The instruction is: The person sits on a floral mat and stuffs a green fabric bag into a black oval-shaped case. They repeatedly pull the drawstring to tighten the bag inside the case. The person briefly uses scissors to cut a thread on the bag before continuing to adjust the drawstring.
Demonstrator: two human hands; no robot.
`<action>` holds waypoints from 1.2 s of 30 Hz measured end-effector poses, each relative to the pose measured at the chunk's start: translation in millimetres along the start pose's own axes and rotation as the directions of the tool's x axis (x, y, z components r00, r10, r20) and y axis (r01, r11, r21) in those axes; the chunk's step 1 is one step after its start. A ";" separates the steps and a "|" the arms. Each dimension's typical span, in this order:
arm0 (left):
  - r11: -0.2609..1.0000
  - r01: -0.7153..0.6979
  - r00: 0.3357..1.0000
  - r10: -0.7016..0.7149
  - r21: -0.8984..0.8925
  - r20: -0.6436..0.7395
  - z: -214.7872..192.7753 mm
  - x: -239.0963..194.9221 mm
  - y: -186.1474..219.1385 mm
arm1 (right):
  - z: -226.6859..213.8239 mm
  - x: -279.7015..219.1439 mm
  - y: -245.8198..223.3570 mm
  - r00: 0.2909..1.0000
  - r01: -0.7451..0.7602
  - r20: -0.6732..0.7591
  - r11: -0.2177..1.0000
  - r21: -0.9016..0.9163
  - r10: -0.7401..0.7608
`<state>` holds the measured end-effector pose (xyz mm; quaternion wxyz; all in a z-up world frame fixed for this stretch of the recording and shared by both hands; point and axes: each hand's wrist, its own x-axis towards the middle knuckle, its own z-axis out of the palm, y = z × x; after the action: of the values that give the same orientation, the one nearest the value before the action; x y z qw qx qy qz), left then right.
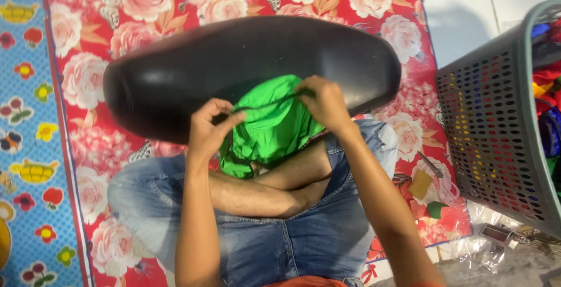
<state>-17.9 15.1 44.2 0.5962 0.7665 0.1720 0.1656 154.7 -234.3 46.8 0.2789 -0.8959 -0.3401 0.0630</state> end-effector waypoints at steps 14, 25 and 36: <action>0.992 0.113 0.987 -0.120 -0.063 -0.111 -60.0 -3.4 -2.9 | -27.0 15.1 -55.5 0.996 -0.058 0.092 0.702 0.709 -0.011; 0.878 -0.344 0.939 0.315 0.333 0.140 -5.8 4.3 45.0 | 5.3 -10.7 -34.3 0.997 -0.045 0.073 0.564 0.824 -0.027; 0.949 -0.258 0.942 0.289 0.183 -0.172 -3.2 8.4 32.3 | 8.6 -11.3 -42.0 0.910 0.240 -0.380 0.959 0.152 -0.167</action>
<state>-9.8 14.3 76.7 0.4849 0.8075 0.1343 0.3079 119.5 -211.9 61.5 0.4286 -0.8197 -0.3668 -0.0999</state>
